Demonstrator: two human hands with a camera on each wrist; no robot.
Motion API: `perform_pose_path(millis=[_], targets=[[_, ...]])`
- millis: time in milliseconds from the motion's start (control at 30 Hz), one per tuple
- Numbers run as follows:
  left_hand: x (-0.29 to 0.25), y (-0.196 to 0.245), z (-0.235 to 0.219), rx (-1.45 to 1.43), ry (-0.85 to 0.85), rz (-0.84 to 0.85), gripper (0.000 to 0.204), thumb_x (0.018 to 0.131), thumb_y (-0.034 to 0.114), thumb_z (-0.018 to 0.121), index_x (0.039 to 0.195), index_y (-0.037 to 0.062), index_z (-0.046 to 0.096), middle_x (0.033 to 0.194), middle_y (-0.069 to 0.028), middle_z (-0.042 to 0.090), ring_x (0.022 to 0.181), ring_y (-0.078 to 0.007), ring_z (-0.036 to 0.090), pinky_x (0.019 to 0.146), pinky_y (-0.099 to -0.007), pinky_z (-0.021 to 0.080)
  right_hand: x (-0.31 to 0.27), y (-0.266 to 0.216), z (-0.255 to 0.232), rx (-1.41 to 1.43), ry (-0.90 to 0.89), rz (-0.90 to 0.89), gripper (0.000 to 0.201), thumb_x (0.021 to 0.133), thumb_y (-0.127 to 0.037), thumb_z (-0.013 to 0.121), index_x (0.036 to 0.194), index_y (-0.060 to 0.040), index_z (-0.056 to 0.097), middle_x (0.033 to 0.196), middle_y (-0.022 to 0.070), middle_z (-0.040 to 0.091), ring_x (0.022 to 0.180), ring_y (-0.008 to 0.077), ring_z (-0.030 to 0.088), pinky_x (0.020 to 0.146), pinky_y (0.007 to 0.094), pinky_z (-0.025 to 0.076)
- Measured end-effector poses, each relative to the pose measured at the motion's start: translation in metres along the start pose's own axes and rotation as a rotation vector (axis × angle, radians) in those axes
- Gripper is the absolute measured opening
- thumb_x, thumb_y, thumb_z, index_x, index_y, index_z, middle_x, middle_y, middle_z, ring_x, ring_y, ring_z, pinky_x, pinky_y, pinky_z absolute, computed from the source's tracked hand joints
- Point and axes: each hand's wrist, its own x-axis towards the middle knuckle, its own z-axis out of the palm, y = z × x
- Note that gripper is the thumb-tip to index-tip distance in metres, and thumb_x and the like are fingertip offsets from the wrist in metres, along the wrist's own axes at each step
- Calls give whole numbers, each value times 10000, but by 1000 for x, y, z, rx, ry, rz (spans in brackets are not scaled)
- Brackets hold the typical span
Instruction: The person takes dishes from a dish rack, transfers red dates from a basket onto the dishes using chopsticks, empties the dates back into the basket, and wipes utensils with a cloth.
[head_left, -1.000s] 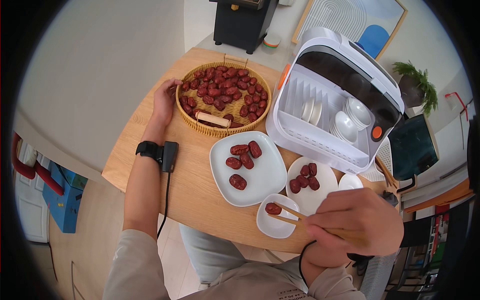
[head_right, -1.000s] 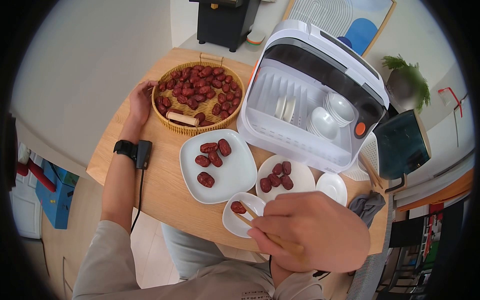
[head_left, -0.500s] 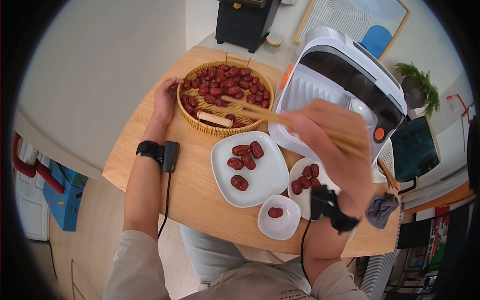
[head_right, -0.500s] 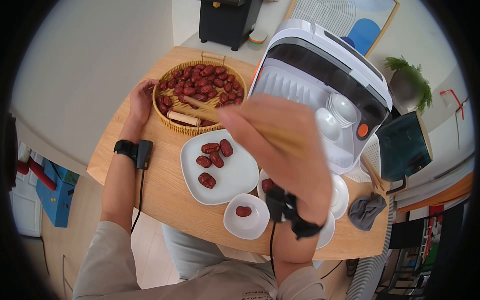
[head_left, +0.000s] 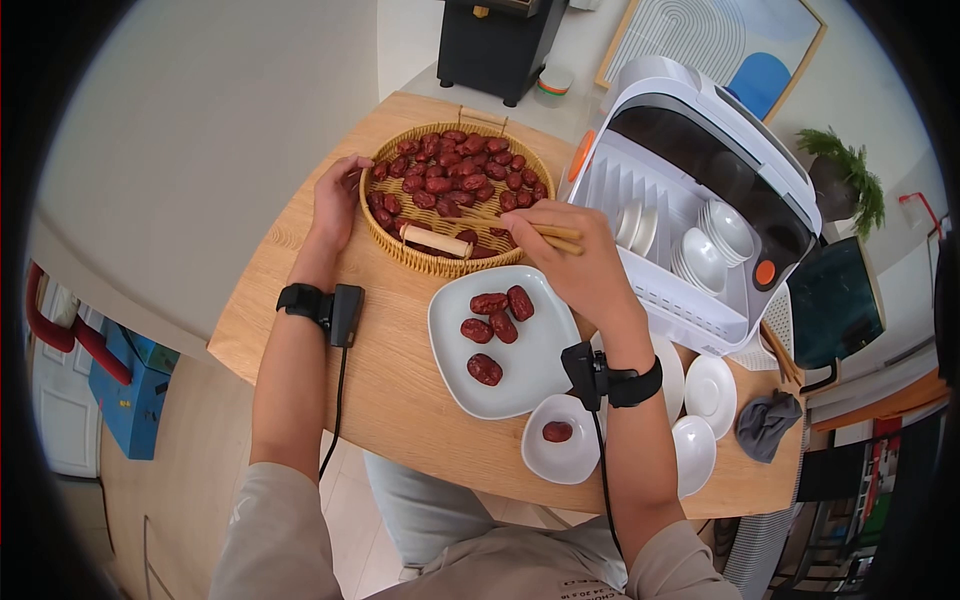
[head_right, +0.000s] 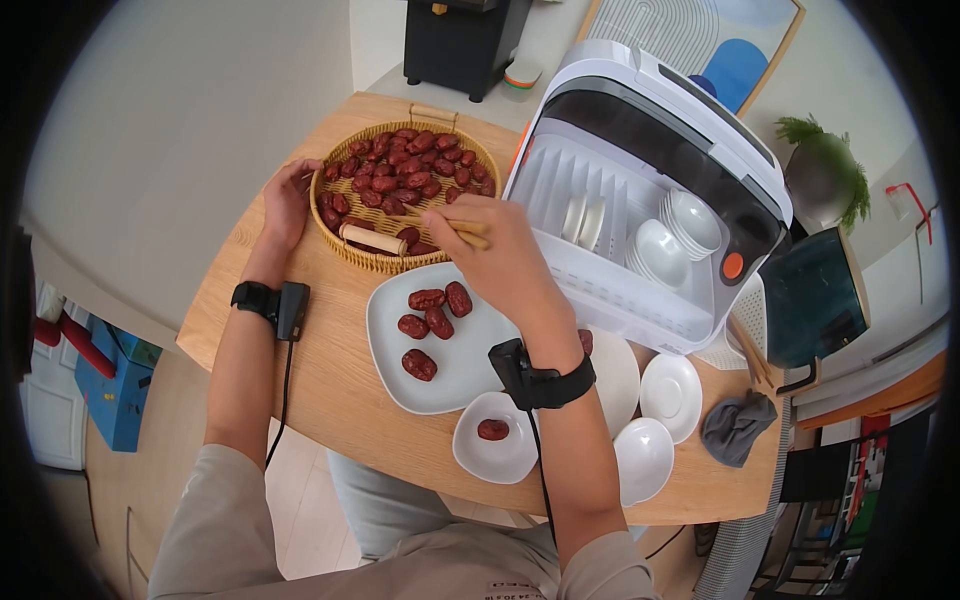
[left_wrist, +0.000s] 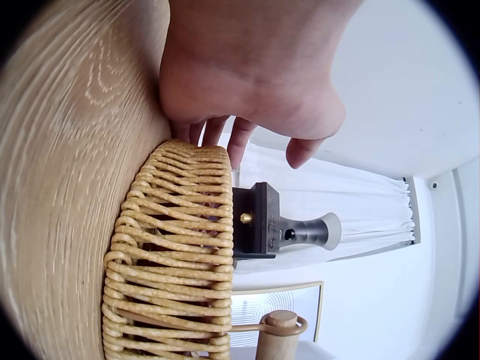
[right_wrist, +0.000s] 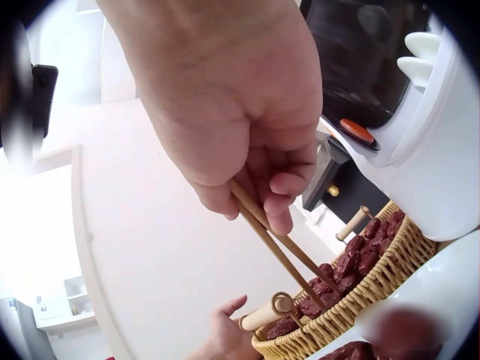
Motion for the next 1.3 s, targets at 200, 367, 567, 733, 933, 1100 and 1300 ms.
perform_pose_path(millis=[200,367,567,733,933,1100,1300], targets=[[0,0,0,3,-8,0,290,960,326,511,971,63,630,1034,-62,622,1043,-189,549,974,-316,395,-5,-20,-32,-46,69,-29,186,885,-116,670,941,60,678,710,127,636,606,166,535,595,289,442],[1,-2,0,1,-3,16,284,962,317,503,971,63,628,1036,-59,622,1043,-190,548,974,-318,395,-38,-84,-102,-458,-60,-382,275,742,-8,670,1007,62,654,781,132,643,605,212,575,559,285,458],[3,-2,-1,-4,-13,13,276,965,306,495,970,65,628,1045,-51,619,1047,-185,546,980,-320,392,-85,-118,-133,-456,-194,-837,338,648,17,665,962,139,638,827,190,673,631,284,647,487,319,475],[1,-1,1,1,-19,18,276,965,308,491,967,67,625,1035,-49,618,1042,-181,544,979,-320,390,-105,-145,-129,-301,-436,-265,198,698,17,724,868,109,683,746,184,647,584,263,620,474,317,468],[-1,2,4,11,-5,17,271,960,311,496,967,71,622,1025,-46,617,1033,-178,543,967,-314,389,-92,-136,-121,-331,-584,-41,120,769,-30,705,866,41,702,686,120,628,568,254,599,466,316,444],[3,-2,-2,-12,-10,0,259,960,307,503,969,77,621,1039,-41,613,1035,-175,542,966,-309,387,-76,-103,-125,-220,-668,-280,182,805,23,631,977,81,633,674,125,631,545,263,593,453,315,457],[0,-1,1,0,-7,24,264,965,309,500,976,75,621,1041,-41,615,1045,-173,543,963,-307,389,-65,-83,-131,-210,-429,-742,187,827,15,586,985,110,614,705,160,632,563,209,586,469,274,450]])
